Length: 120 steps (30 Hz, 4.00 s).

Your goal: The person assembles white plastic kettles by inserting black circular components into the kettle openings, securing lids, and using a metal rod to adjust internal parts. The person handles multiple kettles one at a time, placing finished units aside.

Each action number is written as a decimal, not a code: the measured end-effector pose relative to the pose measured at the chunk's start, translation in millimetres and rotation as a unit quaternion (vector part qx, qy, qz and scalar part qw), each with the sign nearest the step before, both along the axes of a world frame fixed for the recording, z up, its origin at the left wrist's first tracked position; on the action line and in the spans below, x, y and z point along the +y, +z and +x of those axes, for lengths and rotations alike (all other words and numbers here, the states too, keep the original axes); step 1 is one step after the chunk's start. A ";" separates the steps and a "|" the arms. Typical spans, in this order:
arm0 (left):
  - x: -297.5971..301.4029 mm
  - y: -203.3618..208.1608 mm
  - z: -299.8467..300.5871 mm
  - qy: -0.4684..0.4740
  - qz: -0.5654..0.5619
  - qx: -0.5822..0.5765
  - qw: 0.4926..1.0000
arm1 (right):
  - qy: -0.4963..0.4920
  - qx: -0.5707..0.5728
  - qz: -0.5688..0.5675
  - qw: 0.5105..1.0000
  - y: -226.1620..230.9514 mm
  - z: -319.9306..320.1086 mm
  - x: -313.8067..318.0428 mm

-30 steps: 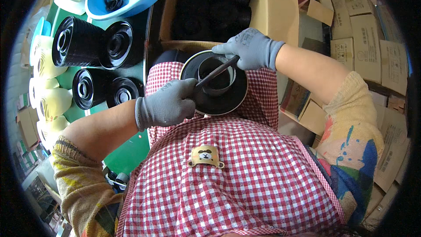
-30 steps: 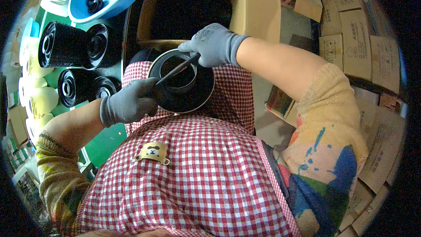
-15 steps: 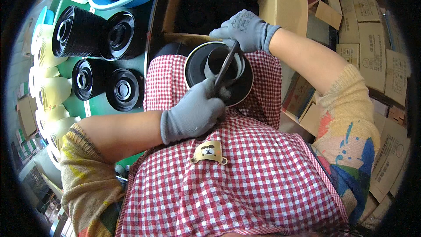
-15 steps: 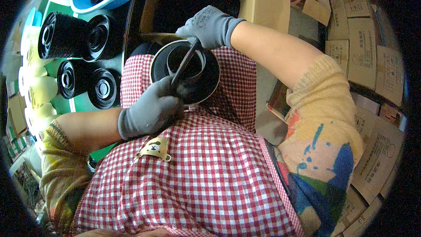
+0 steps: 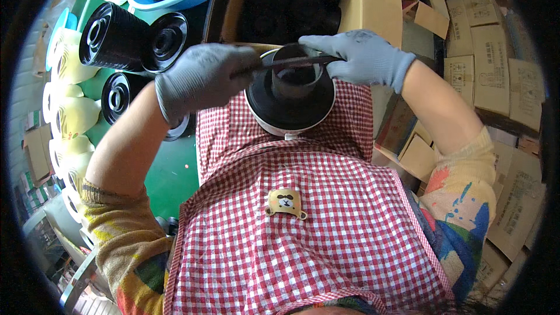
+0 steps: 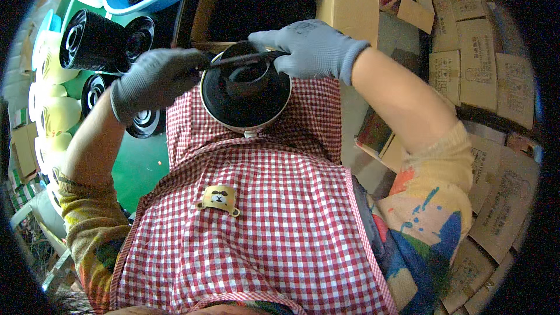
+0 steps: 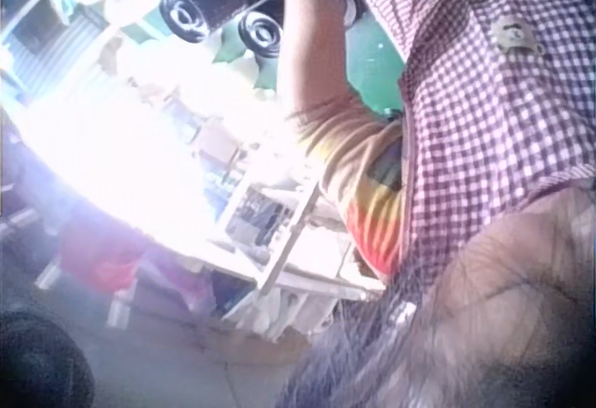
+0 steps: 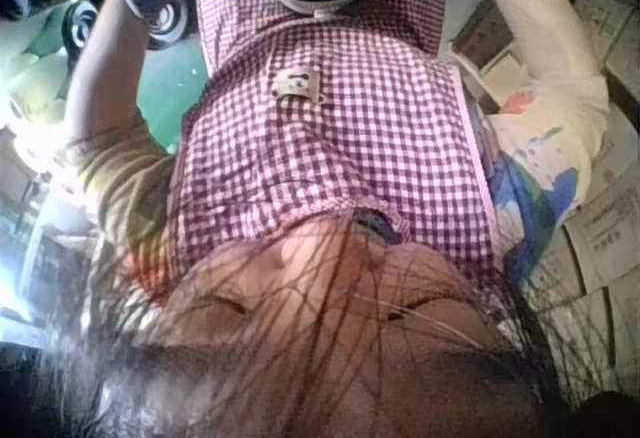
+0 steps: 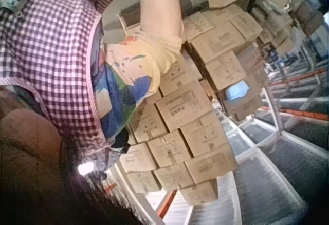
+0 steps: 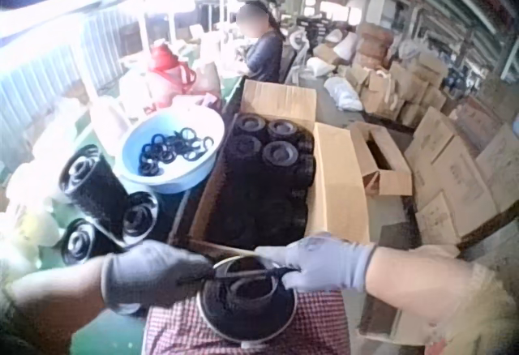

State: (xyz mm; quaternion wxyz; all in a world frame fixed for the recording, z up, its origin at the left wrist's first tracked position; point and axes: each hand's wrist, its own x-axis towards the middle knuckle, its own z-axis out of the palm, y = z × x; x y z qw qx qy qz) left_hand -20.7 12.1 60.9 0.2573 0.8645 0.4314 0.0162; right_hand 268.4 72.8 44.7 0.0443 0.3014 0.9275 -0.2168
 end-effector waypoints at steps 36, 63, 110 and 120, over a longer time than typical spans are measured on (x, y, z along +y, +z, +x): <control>46.2 -55.0 27.2 -0.031 0.106 0.035 0.993 | -0.271 0.038 -0.229 0.934 -4.7 -13.8 -79.2; -3.4 -56.0 10.4 0.062 0.125 -0.055 0.989 | -0.024 0.023 -0.007 0.999 -32.8 4.7 -29.3; 66.9 -72.2 42.4 -0.112 0.154 -0.144 0.971 | -0.053 0.145 -0.033 0.987 -13.4 -6.7 -74.7; 6.0 -16.1 27.5 -0.024 0.014 0.005 1.000 | 0.014 -0.160 0.092 0.983 -9.6 5.5 -12.6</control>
